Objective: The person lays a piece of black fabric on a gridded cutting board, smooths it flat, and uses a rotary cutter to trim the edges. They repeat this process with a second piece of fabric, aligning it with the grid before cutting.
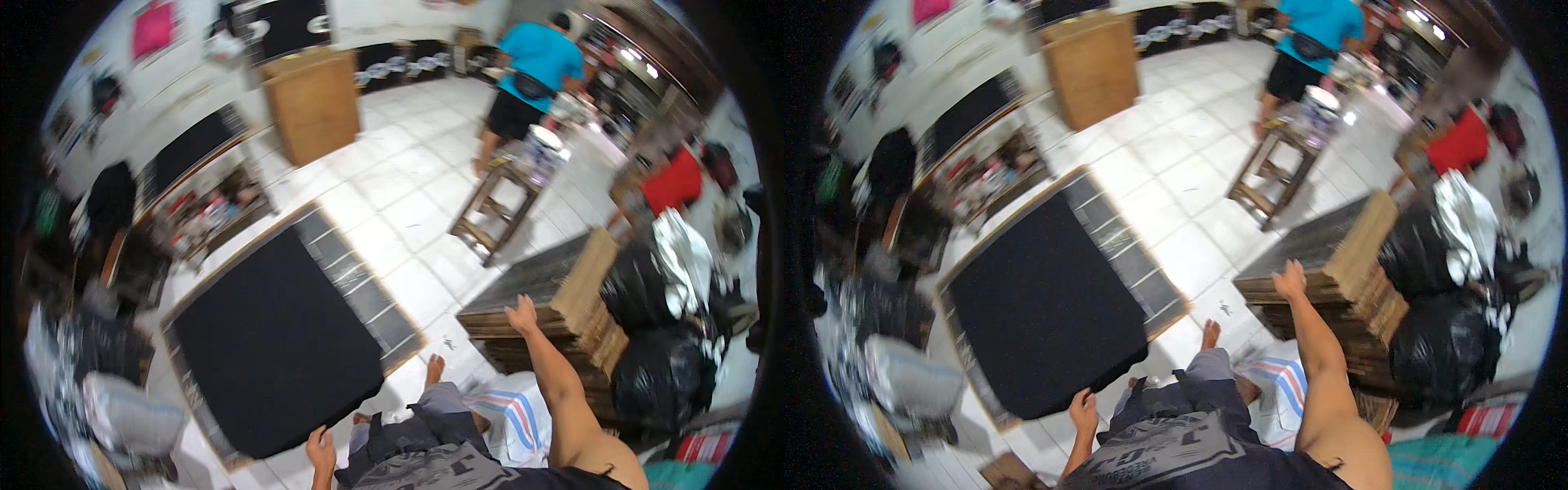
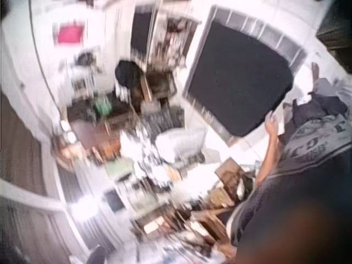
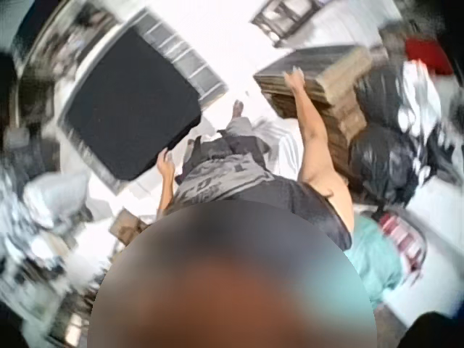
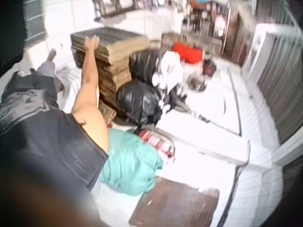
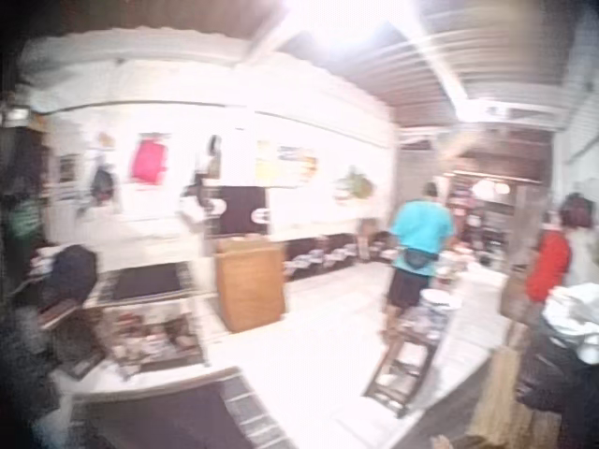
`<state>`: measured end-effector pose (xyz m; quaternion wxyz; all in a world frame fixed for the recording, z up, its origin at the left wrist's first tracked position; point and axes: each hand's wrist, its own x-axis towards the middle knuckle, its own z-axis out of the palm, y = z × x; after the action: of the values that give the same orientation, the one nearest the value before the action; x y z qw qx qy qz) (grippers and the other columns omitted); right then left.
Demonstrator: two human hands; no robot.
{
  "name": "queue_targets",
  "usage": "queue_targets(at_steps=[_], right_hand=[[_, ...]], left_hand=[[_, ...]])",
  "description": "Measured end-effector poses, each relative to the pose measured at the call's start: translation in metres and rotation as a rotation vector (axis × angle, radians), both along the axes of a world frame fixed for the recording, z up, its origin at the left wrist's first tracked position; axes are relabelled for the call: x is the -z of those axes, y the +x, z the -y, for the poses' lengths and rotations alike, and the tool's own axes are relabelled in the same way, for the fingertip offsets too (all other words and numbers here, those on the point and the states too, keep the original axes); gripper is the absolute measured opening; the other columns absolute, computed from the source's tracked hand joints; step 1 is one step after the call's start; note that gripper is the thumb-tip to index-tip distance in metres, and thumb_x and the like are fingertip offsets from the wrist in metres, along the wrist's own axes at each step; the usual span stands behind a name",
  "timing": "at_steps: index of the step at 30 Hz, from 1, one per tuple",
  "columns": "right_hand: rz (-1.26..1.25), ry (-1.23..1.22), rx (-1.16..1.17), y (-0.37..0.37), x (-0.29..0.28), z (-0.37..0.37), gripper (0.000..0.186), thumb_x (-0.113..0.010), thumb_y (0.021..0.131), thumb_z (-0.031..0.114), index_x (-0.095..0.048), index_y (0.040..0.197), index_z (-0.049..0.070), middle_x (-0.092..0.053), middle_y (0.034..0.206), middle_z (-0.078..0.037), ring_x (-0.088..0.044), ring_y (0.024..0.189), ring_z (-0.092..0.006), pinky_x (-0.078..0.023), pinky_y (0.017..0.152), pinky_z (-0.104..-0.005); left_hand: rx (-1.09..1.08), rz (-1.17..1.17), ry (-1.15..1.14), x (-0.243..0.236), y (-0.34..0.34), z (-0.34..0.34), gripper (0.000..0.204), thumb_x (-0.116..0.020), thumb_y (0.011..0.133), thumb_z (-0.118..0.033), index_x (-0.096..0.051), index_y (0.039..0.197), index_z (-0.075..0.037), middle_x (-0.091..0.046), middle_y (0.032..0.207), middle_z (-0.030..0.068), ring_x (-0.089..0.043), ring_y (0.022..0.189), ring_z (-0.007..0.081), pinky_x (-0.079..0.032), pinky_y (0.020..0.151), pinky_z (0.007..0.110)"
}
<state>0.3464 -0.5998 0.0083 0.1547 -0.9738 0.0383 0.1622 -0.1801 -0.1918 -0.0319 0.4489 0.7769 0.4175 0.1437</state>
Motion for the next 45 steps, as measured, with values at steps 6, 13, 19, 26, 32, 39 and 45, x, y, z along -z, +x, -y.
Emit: queue_targets(at_steps=[6,13,19,26,32,39,45], right_hand=[[0.011,-0.169,0.231,0.099,0.003,0.082,0.073,-0.059,0.097,0.032,-0.029,0.155,-0.002,-0.015,0.166,-0.022,-0.012,0.155,-0.0347,-0.013,0.124,-0.0498],[0.044,-0.265,0.392,0.137,0.036,0.118,0.082,-0.060,0.091,0.032,-0.026,0.154,-0.008,-0.017,0.164,-0.026,-0.012,0.153,-0.0380,-0.008,0.123,-0.0490],[0.114,-0.150,0.538,0.150,0.029,0.106,0.079,-0.065,0.089,0.031,-0.033,0.150,-0.009,-0.026,0.158,-0.028,-0.020,0.149,-0.0400,-0.012,0.121,-0.0526],[0.228,0.112,0.862,0.192,0.019,0.112,0.060,-0.069,0.089,0.012,-0.043,0.142,-0.002,-0.045,0.141,-0.023,-0.044,0.132,-0.0400,-0.042,0.106,-0.0504],[-0.013,0.284,1.072,0.219,0.037,0.122,0.045,-0.061,0.098,0.015,-0.047,0.138,-0.002,-0.055,0.136,-0.027,-0.062,0.118,-0.0411,-0.055,0.097,-0.0514],[0.146,0.481,1.071,0.171,0.041,0.103,0.041,-0.052,0.102,0.008,-0.048,0.140,-0.006,-0.059,0.133,-0.027,-0.062,0.118,-0.0389,-0.054,0.099,-0.0485],[0.388,0.327,0.797,0.045,0.031,0.085,0.032,-0.065,0.091,0.003,-0.062,0.120,-0.010,-0.069,0.113,-0.026,-0.068,0.101,-0.0389,-0.052,0.087,-0.0445]], left_hand=[[0.044,-0.068,-0.040,0.015,0.084,0.020,0.021,-0.067,0.089,-0.006,-0.070,0.106,0.007,-0.071,0.090,0.0102,-0.066,0.082,0.0167,-0.053,0.077,0.032],[0.113,-0.077,-0.341,0.010,0.207,0.079,0.024,-0.073,0.090,-0.009,-0.068,0.108,0.007,-0.070,0.091,0.0083,-0.066,0.084,0.0162,-0.053,0.079,0.029],[0.133,-0.062,-0.383,0.029,0.238,0.103,0.020,-0.066,0.090,-0.001,-0.067,0.107,0.009,-0.070,0.089,0.0085,-0.067,0.081,0.0158,-0.055,0.079,0.029],[0.064,-0.092,-0.369,0.013,0.276,0.110,0.020,-0.065,0.089,0.001,-0.066,0.106,0.011,-0.070,0.088,0.0085,-0.067,0.080,0.0154,-0.055,0.079,0.029],[-0.020,-0.012,-0.383,0.007,0.260,0.108,0.018,-0.067,0.091,-0.003,-0.069,0.105,0.007,-0.072,0.093,0.0091,-0.068,0.083,0.0157,-0.055,0.081,0.029],[-0.005,-0.013,-0.257,-0.027,0.261,0.106,0.023,-0.068,0.091,-0.011,-0.071,0.106,0.006,-0.072,0.089,0.0084,-0.066,0.082,0.0146,-0.053,0.078,0.028],[0.157,0.023,-0.096,-0.079,0.301,0.066,0.026,-0.069,0.092,-0.018,-0.072,0.111,-0.001,-0.073,0.092,0.0148,-0.071,0.084,0.0216,-0.054,0.076,0.032]])
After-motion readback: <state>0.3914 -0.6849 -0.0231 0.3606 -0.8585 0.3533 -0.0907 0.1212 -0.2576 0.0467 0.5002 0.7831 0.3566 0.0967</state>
